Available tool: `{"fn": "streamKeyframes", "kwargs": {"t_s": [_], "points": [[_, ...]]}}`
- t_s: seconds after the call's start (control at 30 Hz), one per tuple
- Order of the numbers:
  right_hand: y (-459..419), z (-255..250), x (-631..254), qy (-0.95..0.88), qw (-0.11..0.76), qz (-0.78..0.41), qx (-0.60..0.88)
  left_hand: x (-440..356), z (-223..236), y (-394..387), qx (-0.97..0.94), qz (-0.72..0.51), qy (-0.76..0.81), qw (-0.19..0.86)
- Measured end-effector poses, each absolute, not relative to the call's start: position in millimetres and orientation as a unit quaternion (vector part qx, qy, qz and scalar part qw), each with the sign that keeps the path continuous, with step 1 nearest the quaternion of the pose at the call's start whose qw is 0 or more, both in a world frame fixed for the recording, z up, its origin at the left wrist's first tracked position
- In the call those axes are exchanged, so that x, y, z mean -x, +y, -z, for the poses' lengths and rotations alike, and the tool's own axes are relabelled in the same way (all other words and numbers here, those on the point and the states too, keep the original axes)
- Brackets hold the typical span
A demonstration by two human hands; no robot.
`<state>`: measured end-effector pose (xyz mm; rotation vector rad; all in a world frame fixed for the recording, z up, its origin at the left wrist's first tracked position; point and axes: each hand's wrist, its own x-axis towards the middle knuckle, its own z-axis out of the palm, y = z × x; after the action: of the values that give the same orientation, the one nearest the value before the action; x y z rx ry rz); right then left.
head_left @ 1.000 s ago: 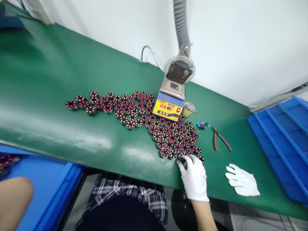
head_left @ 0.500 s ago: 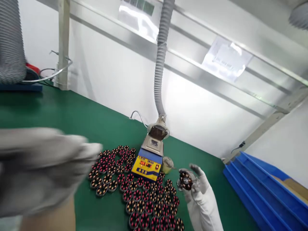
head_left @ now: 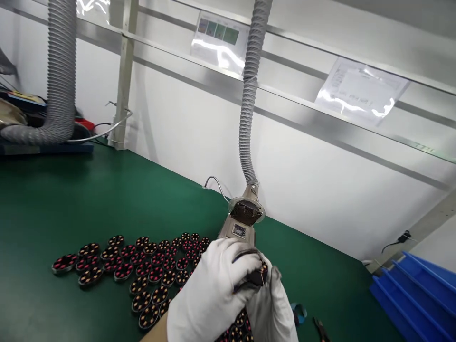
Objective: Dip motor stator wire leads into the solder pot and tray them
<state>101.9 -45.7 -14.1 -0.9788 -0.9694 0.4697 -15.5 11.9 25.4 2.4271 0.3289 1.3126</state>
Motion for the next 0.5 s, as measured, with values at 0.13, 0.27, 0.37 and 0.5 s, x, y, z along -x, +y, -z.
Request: {"fn": "streamKeyframes", "kwargs": {"t_s": [0.13, 0.27, 0.37, 0.5], "points": [[-42, 31, -118, -0.392, 0.771, -0.245, 0.439, 8, -16, 17, -0.866, -0.445, 0.107, 0.203], [-49, 30, -126, -0.401, 0.776, -0.241, 0.424, 5, -13, 20, -0.854, -0.434, 0.098, 0.270], [-62, 16, -128, -0.478, 0.738, -0.216, 0.424, 7, -14, 23, -0.848, -0.422, 0.095, 0.308], [-71, 7, -128, -0.523, 0.702, -0.135, 0.464, 7, -16, 23, -0.867, -0.398, 0.061, 0.293]]}}
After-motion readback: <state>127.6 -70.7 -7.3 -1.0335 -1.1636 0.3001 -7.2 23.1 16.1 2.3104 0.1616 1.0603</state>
